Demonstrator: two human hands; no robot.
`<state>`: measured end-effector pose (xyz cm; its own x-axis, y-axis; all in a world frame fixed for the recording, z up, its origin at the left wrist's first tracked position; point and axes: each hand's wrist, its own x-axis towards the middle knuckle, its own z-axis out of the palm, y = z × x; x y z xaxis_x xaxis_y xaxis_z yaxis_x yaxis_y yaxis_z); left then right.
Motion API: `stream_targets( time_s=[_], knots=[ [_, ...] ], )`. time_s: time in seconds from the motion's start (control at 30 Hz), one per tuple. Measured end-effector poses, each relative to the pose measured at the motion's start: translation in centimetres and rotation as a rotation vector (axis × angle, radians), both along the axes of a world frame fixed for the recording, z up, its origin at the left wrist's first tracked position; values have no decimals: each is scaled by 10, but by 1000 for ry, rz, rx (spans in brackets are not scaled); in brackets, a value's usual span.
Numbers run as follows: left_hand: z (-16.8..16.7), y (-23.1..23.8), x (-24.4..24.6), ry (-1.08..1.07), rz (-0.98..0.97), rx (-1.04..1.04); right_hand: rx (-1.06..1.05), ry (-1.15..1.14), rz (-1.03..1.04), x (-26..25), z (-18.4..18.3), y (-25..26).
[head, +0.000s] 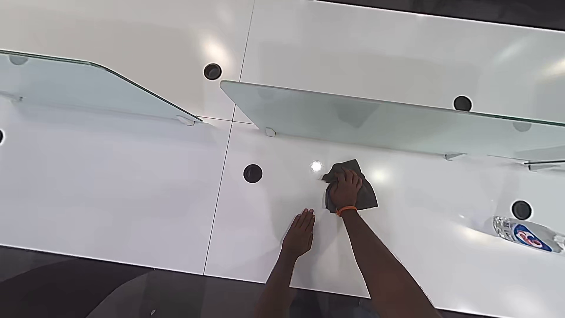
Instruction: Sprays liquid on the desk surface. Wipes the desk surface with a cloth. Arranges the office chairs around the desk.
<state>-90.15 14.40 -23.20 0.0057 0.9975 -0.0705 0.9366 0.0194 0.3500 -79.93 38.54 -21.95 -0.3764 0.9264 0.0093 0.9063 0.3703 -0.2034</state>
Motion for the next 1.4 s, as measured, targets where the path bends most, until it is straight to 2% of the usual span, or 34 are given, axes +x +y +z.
stream_targets(
  time_s=[0.27,0.47,0.6,0.67,0.83,1.0,1.07,1.17,1.23,1.3,1.33,1.4],
  knots=[
    [-2,2,-3,-40,3,44,-17,47,-24,-45,0,60],
    [-5,1,-4,-88,7,68,-56,11,2,-67,5,60],
    [-8,0,-4,-93,4,77,-48,-74,-101,-102,-1,62],
    [-9,-1,-4,-86,1,84,-57,-57,-48,-107,0,59],
    [-10,0,-5,-90,10,116,-67,76,439,-59,-2,45],
    [-8,0,-5,-87,16,102,-118,27,550,14,-2,-12],
    [-10,1,-4,-94,20,124,-211,86,649,45,4,-31],
    [-10,1,-4,-105,31,108,-476,141,813,82,36,-38],
    [-9,2,-4,-113,33,94,-471,217,764,102,52,-44],
    [-9,2,-3,-121,29,94,-258,210,626,114,49,-54],
    [-9,1,-2,-125,28,106,-147,137,555,114,43,-58],
    [-9,1,-4,-120,35,129,-106,-86,469,97,27,-62]
  ],
)
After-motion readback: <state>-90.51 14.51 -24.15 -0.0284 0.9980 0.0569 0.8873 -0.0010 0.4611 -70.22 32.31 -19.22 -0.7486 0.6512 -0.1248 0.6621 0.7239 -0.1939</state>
